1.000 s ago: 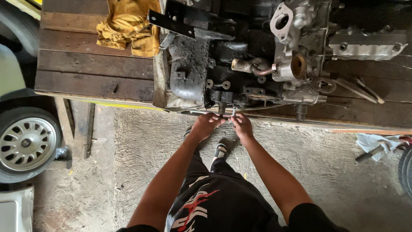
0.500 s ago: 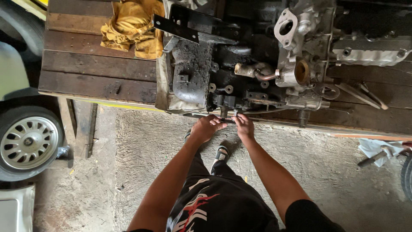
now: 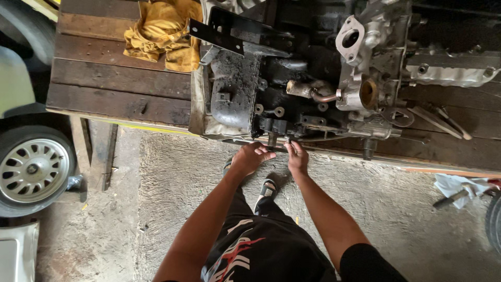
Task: The person uses a wrench to tighten bolts on a disassembled engine block placed on a wooden workbench. The person repeatedly adjusts the wrench and applies torque to fasteners on the engine's lower section.
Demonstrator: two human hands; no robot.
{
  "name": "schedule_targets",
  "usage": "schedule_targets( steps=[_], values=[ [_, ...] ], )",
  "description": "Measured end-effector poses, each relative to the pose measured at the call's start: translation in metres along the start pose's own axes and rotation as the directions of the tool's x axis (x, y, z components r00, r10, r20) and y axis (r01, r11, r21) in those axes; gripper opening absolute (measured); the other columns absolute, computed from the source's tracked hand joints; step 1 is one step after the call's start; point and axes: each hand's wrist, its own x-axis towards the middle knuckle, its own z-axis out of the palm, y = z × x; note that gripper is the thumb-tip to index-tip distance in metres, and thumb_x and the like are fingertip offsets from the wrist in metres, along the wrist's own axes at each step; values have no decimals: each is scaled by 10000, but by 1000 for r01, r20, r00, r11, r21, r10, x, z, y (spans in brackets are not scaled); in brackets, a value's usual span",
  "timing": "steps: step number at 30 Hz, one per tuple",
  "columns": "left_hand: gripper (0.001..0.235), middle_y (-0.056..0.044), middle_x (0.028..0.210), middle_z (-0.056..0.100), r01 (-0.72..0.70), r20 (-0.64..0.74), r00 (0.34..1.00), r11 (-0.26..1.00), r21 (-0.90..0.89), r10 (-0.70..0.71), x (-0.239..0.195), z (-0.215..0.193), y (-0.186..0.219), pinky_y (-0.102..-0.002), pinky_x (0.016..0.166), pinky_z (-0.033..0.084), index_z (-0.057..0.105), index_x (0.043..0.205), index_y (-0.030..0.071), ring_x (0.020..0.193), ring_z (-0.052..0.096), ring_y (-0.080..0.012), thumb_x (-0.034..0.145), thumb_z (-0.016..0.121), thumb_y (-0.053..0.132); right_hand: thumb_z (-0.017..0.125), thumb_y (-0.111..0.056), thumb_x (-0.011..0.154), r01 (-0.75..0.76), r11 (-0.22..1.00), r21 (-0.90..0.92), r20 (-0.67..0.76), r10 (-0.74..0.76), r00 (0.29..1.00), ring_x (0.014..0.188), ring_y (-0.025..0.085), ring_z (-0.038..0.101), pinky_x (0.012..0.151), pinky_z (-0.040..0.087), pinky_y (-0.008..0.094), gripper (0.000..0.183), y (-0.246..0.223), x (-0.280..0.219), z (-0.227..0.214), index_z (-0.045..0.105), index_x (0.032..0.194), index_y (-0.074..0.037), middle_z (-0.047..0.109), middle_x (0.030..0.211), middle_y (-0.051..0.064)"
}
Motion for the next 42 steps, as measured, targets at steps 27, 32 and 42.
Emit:
schedule_targets(
  steps=[27, 32, 42],
  values=[
    [644, -25, 1117, 767, 54, -57, 997, 998, -27, -55, -9, -1, 9, -421, 870, 579, 729, 1155, 168, 1025, 735, -219, 755, 745, 673, 889, -354, 745, 394, 710, -584, -195, -594, 780, 842, 331, 661, 768, 508, 446, 263, -84, -15, -87, 759, 819, -139, 756, 851, 60],
    [663, -70, 1049, 800, 49, -113, 992, 997, -58, -55, -9, 3, 4, -410, 821, 582, 763, 1087, 144, 943, 758, -219, 729, 759, 701, 910, -324, 757, 459, 691, -558, -97, -604, 791, 709, 228, 657, 716, 512, 415, 224, -116, -23, -97, 760, 792, -162, 744, 769, 29],
    [700, -62, 1015, 794, 28, -110, 993, 999, -31, -31, -7, 4, 2, -400, 742, 606, 756, 1072, 139, 843, 781, -215, 691, 743, 726, 778, -222, 947, 452, 877, -162, -73, -468, 881, 644, 108, 709, 507, 543, 270, 108, -128, -22, -67, 765, 964, -116, 789, 887, 54]
  ],
)
